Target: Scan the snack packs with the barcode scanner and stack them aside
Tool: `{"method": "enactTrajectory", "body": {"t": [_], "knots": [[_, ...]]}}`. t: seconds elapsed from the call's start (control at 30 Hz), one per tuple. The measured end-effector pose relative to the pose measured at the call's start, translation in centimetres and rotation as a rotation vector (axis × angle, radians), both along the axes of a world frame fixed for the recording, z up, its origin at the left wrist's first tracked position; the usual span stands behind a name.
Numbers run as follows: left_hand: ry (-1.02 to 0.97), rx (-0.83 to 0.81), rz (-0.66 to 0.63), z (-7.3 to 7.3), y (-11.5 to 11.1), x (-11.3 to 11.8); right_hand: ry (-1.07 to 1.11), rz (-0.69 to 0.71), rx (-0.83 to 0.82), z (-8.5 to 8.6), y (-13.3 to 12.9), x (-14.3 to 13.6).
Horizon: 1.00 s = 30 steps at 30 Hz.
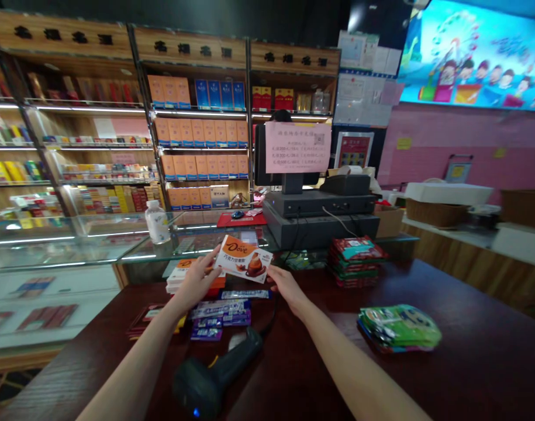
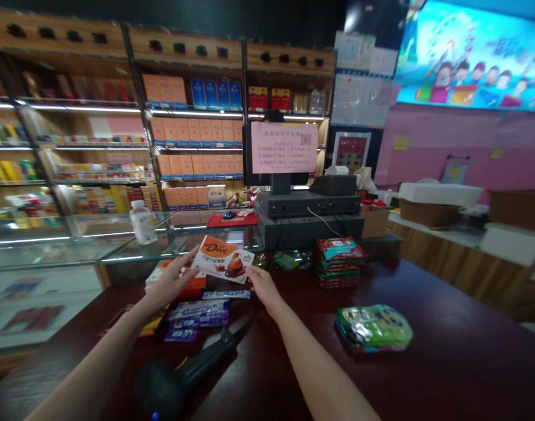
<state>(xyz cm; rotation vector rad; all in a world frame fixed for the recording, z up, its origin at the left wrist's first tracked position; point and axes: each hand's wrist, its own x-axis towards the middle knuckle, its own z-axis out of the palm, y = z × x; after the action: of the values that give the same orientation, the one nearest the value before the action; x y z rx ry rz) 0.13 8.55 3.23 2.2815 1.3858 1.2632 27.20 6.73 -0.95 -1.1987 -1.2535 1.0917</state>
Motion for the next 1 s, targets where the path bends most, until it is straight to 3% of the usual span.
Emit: {"method": "enactTrajectory", "body": {"t": [0.23, 0.43, 0.77, 1.0], "knots": [[0.000, -0.027, -0.090, -0.3, -0.3, 2.2, 0.148, -0.041, -0.048, -1.1, -0.3, 2.3], [-0.146, -0.034, -0.153, -1.2, -0.6, 3.2, 0.247, -0.004, -0.056, -2.1, -0.7, 3.0], [-0.243, 0.025, -0.113, -2.8, -0.5, 2.7, 0.344, 0.006, -0.092, -2.6, -1.3, 3.0], [-0.170, 0.117, -0.046, -3.1, -1.1, 2.3, 0.218, 0.038, -0.063, -2.6, -1.7, 3.1]]}}
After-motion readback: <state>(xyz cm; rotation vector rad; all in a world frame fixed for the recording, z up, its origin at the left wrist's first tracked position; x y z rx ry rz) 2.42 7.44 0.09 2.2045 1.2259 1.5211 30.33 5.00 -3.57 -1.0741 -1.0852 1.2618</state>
